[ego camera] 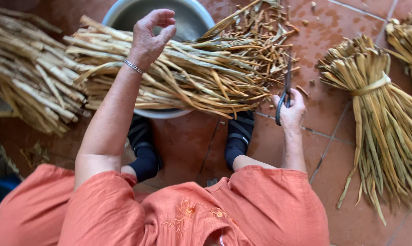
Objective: The person sits on a tiled floor and uses scissors to trim the ends of dried plant stems. They hold a bundle of stems in one hand and cut the tips with the other, dropping the trimmings onto the floor. The trimmed stems are placed into a metal bowl.
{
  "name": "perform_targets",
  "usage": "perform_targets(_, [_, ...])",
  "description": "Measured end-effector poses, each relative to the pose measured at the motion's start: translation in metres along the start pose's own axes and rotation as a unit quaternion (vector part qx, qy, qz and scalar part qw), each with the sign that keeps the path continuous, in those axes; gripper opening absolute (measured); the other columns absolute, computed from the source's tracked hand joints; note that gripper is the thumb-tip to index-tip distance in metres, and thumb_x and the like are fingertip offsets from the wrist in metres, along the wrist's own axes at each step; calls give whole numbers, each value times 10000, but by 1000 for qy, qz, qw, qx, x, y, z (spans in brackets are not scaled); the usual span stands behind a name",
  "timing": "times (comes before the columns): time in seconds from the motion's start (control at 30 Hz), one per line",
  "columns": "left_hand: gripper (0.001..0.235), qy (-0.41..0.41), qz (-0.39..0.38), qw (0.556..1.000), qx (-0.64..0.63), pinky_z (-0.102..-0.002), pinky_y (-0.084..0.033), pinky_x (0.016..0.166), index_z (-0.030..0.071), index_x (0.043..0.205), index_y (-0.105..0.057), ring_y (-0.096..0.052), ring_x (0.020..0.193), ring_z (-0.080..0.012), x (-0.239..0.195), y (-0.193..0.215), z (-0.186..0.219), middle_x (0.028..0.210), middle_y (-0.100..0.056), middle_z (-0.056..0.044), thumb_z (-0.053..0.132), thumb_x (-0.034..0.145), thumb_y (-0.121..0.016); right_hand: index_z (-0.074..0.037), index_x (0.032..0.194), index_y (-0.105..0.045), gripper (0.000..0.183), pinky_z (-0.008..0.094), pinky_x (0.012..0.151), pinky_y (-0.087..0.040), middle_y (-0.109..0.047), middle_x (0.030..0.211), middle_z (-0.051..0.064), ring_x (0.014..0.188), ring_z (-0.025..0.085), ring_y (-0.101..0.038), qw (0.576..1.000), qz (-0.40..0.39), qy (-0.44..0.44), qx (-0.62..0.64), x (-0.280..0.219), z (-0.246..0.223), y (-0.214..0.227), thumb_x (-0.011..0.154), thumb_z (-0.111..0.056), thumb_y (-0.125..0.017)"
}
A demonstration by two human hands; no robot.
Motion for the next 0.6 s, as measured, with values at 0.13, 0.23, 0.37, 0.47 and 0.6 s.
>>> perform_targets(0.13, [602,56,-35,995,76,-418,-502,1167,131,1433,-603,-632,1253,-208,-38,29,15,1304,-699,-95,233,892,-848,-62,1299,-657,607,297,656,-519,-695,739,1,641,100,-639,993,37,58,-95,6,8,9,809,-279,-942])
perform_targets(0.23, [1138,71,-173,941,281,-695,-97,1156,201,1575,-357,-334,1446,-357,-68,13,26,1537,-444,-180,328,616,-957,-74,1318,-650,632,317,672,-533,-698,751,4,653,119,-650,991,45,72,-107,3,19,11,798,-270,-952])
perform_targets(0.37, [1387,-12,-262,819,511,-714,74,1125,251,1649,-109,-36,1549,-395,-114,-28,34,1686,-75,-213,381,532,-920,-77,1333,-653,620,306,670,-535,-697,760,-13,659,106,-661,992,37,60,-105,-8,38,13,817,-270,-938])
perform_targets(0.47, [1218,-130,-218,759,599,-717,65,1116,268,1706,-144,-2,1561,-421,-140,-55,40,1717,-39,-212,290,682,-803,-65,1341,-648,639,311,648,-527,-693,755,-6,656,117,-654,993,40,54,-97,-17,46,11,814,-278,-940])
perform_targets(0.6, [1105,-173,-120,801,561,-694,56,1209,271,1731,-182,-81,1603,-428,-140,-71,30,1759,-134,-184,302,808,-788,-63,1333,-652,650,322,627,-517,-692,734,8,630,137,-645,992,53,49,-103,-24,53,6,797,-287,-942])
Point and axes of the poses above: each hand's wrist, its own x-axis towards the middle knuckle, its own y-axis out of the back of the hand, z = x × y, the point moved 8 cm from there along x, towards the middle knuckle
